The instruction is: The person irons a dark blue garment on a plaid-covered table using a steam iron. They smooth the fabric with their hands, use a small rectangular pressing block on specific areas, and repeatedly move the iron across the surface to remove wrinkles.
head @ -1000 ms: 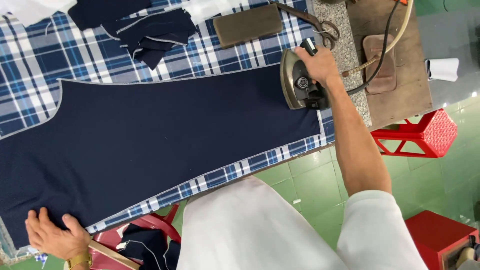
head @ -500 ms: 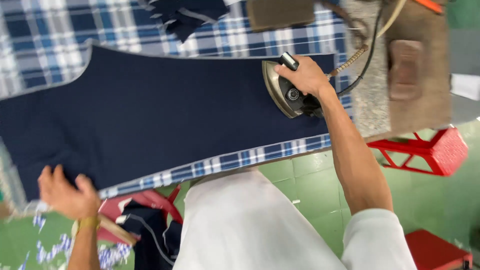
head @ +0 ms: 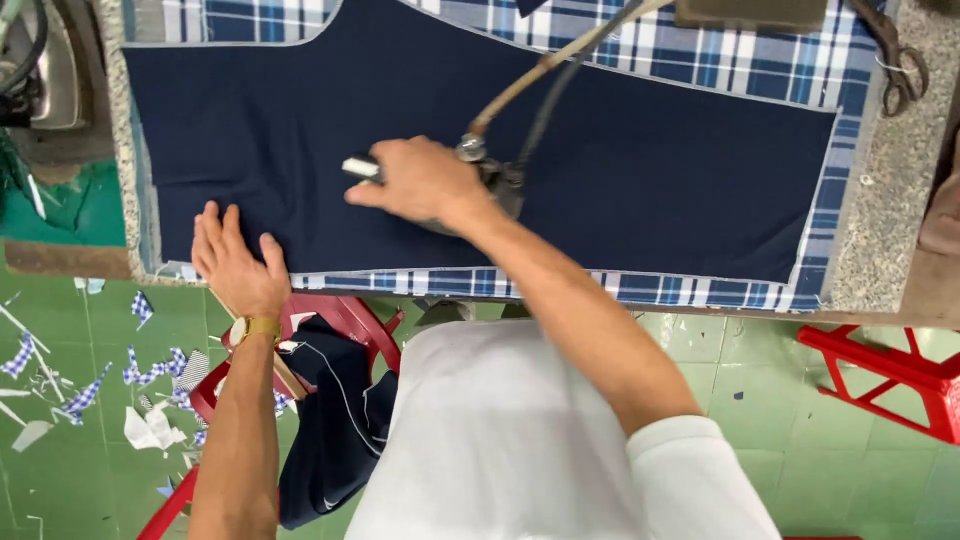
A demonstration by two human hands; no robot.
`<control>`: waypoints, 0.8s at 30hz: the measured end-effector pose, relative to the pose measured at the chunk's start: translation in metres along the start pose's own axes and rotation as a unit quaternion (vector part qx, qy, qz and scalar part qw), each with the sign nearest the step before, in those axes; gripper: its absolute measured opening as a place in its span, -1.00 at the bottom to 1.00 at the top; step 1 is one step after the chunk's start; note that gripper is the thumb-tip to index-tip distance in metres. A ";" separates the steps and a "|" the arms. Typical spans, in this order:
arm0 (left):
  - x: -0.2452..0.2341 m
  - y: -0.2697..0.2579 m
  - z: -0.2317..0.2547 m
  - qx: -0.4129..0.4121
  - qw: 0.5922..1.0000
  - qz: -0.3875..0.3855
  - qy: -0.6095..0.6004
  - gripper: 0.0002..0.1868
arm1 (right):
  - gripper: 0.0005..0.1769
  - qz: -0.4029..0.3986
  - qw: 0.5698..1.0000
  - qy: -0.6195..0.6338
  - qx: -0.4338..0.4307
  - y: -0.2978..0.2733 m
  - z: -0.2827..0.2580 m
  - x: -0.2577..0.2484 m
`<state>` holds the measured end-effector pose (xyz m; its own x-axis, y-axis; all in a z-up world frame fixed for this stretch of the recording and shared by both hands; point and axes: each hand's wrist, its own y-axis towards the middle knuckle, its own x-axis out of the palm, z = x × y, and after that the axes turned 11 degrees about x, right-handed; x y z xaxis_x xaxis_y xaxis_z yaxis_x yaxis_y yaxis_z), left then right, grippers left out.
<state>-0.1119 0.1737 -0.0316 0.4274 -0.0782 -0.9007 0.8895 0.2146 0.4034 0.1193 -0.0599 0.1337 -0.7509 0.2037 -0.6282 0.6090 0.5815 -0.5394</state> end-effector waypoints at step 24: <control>-0.014 0.006 0.022 0.098 0.995 0.015 0.027 -0.35 | -0.33 0.189 0.904 0.076 0.375 -0.155 0.240 -0.049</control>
<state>-0.1089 0.1543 -0.0125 0.4492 -0.0204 -0.8932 0.8934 0.0226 0.4488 0.1225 -0.3492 0.1134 -0.4453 0.4146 -0.7936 0.7883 -0.2389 -0.5670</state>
